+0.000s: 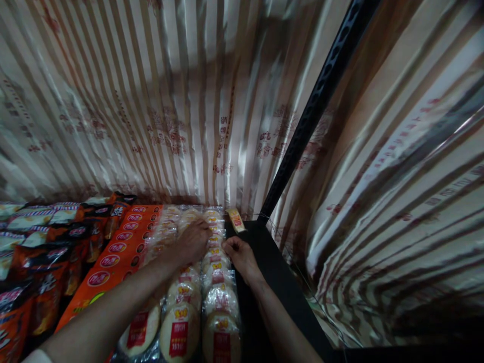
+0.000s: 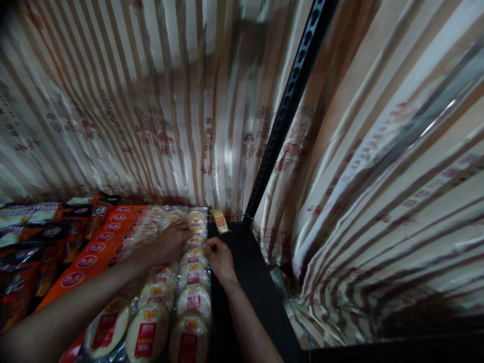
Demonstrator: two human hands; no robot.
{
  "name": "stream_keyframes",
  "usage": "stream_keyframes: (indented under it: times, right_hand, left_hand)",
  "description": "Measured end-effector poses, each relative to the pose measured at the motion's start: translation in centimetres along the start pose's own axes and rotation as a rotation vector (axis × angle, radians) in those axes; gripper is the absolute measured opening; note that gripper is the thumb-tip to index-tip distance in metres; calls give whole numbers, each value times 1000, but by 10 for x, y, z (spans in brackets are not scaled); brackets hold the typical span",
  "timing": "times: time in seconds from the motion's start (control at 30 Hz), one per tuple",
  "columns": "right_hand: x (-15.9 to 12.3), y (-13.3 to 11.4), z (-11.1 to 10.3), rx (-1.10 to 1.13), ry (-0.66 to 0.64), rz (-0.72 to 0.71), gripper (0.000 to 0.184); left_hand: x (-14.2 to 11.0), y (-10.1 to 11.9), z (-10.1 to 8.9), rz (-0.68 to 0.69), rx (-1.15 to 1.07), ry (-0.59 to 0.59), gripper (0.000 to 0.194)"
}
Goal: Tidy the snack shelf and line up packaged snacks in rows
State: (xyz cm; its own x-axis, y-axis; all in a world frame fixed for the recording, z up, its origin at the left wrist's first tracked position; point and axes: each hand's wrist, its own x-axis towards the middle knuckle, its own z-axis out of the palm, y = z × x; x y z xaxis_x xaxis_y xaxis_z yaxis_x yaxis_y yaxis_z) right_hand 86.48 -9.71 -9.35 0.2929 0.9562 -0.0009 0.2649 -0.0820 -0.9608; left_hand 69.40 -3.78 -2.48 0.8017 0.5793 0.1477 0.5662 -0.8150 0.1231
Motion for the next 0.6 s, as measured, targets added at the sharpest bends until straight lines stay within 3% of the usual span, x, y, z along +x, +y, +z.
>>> stream_keyframes:
  times: [0.6]
  right_hand:
    - [2,6,3,-4,19,-28,30]
  left_hand:
    - [3,1,2,-54,50,-15,10]
